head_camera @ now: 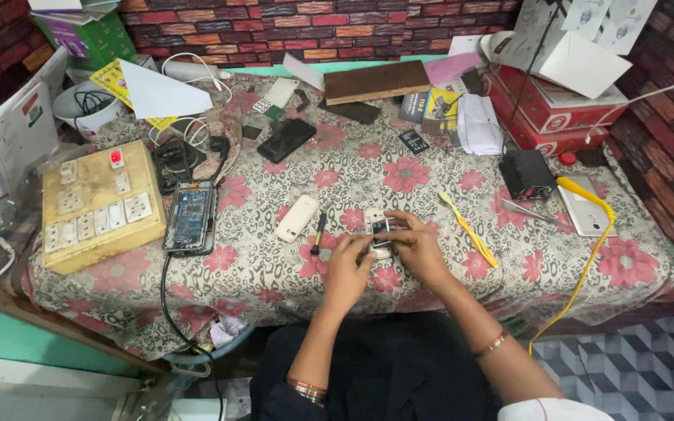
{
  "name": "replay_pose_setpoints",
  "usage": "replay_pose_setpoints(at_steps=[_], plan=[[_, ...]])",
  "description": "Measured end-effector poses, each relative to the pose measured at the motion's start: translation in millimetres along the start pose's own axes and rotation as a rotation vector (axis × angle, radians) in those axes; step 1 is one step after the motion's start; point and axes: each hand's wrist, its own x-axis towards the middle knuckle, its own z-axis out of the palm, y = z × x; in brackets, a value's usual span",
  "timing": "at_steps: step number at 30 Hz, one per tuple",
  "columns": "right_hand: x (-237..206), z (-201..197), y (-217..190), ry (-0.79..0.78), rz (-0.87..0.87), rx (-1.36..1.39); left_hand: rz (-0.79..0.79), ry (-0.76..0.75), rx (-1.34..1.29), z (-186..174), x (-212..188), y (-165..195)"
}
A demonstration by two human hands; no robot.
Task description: The person repairs a smartphone at a cluttered workbench. They open the phone's back cover, remove the battery, work on the internal components with a screwdriver, brush the parts with a toothbrush, and reassemble the phone by fitting the battery and cover back on.
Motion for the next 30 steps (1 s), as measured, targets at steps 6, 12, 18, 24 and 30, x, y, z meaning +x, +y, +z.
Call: replay_pose_setpoints(at_steps=[6,12,18,24,30], plan=[[2.6,1.7,1.6,-0.085,-0.016,0.037,-0.027,0.015,0.021,-0.7,0.8,3.2],[1.3,-9.0,8.0,-0.186,-0.004,0.187,-0.138,0.010,0.062,3.3,13.0,5.5],[6.6,-12.2,14.3,-0.204,0.145,0.264,-0.120,0.027,0.074,2.5,19.5,-1.5],[6.5,-11.1,11.4,-0.154,0.109,0.187,-0.086,0.041,0.077,2.8,15.6,-1.5],[5.8,-3.1,8.5,-0.086,0.154,0.061,-0.031,0.001,0.004,-0.3,9.3,-3.0]])
